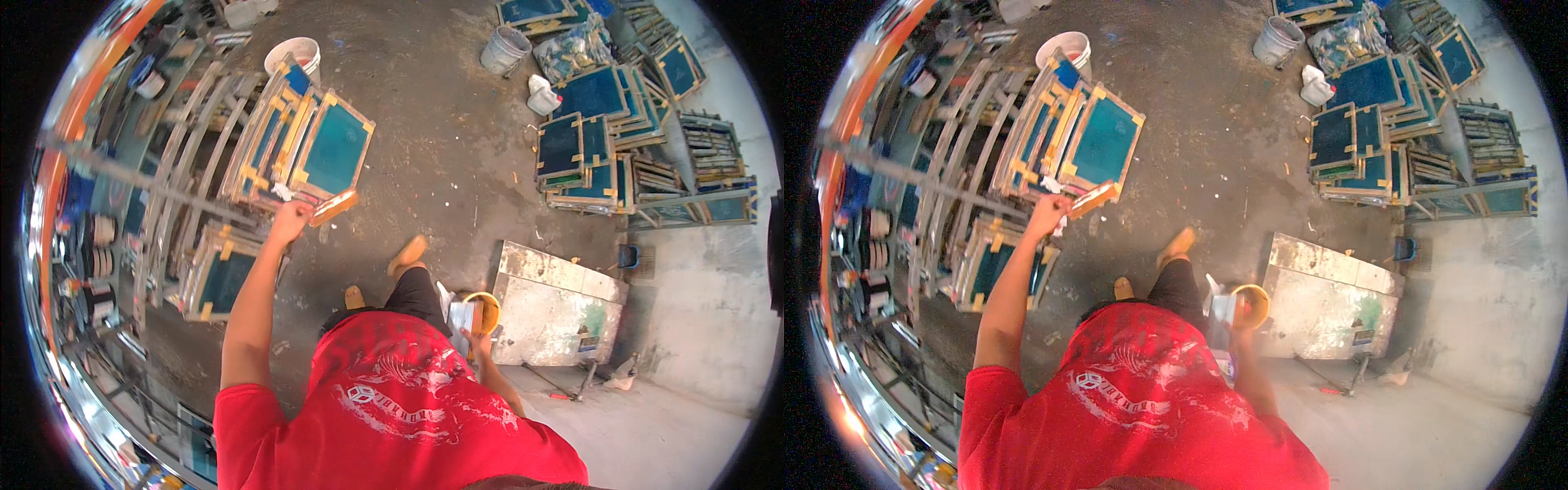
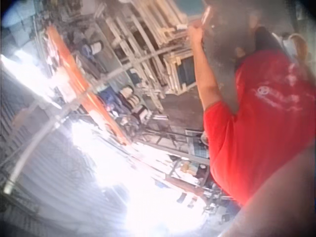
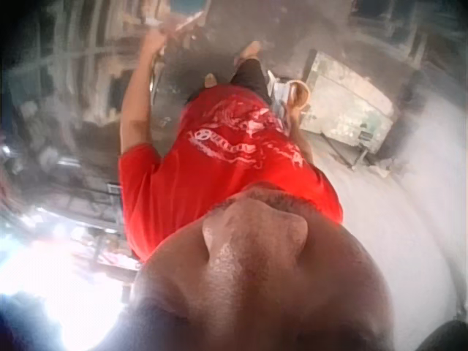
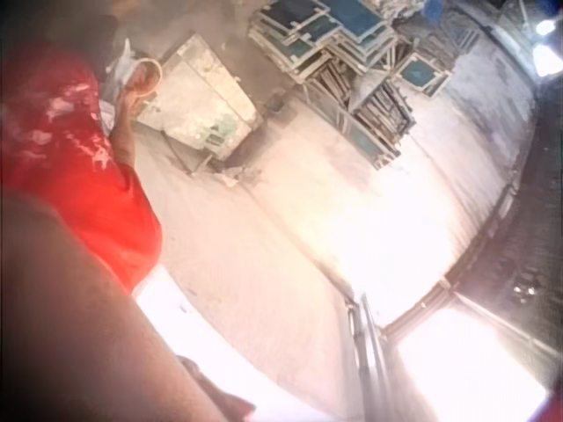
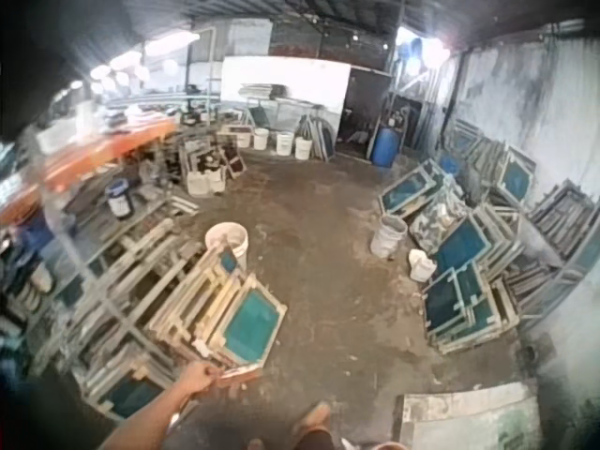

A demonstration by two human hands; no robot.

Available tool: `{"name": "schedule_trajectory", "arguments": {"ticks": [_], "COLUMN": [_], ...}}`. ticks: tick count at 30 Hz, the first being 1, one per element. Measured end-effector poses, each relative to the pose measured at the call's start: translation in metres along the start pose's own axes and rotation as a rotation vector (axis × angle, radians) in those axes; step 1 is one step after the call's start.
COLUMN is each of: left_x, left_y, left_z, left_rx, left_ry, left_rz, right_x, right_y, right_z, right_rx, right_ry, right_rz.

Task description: The person handles small metal pieces and washers, then uses a screwdriver to drive screws into a metal bracket while sitting on the floor. The person also moves around the workshop to retrieve items and place them on the floor.

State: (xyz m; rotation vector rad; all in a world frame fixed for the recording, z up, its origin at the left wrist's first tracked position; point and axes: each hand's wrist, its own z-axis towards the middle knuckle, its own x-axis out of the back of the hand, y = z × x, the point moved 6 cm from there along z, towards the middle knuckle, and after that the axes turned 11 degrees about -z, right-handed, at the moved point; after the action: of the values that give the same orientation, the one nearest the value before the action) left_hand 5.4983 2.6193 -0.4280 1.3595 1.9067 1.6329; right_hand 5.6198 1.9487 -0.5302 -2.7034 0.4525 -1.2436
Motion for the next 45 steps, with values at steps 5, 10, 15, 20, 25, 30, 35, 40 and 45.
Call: {"name": "schedule_trajectory", "arguments": {"ticks": [5,10,15,20,25,30,35,40,45], "left_x": [-0.059,-0.055,-0.108,-0.135,-0.111,-0.031,0.076,0.149,0.151], "left_y": [0.049,-0.047,-0.066,-0.053,-0.053,0.038,0.199,0.235,0.169], "left_z": [0.149,0.177,0.191,0.263,0.336,0.549,0.781,0.961,1.09], "left_rx": [0.096,0.146,0.638,0.817,0.833,0.778,0.263,0.243,0.61], "left_ry": [-0.038,-0.135,-0.131,-0.017,0.017,0.09,0.232,0.29,0.303], "left_rz": [-0.043,0.172,0.078,-0.061,-0.007,0.095,0.182,0.224,-0.039], "right_x": [0.015,0.096,0.246,0.327,0.316,0.3,0.321,0.358,0.394], "right_y": [-0.034,-0.16,-0.338,-0.511,-0.678,-0.762,-0.885,-1.039,-1.217], "right_z": [0.075,0.195,0.342,0.522,0.584,0.677,0.743,0.808,0.93], "right_rx": [-0.123,-0.15,0.103,0.192,0.502,0.308,0.146,0.241,0.25], "right_ry": [-0.002,-0.044,0.117,0.211,0.1,0.013,-0.033,-0.095,-0.047], "right_rz": [-0.008,-0.131,0.126,-0.182,0.104,0.404,0.382,0.09,-0.421]}}
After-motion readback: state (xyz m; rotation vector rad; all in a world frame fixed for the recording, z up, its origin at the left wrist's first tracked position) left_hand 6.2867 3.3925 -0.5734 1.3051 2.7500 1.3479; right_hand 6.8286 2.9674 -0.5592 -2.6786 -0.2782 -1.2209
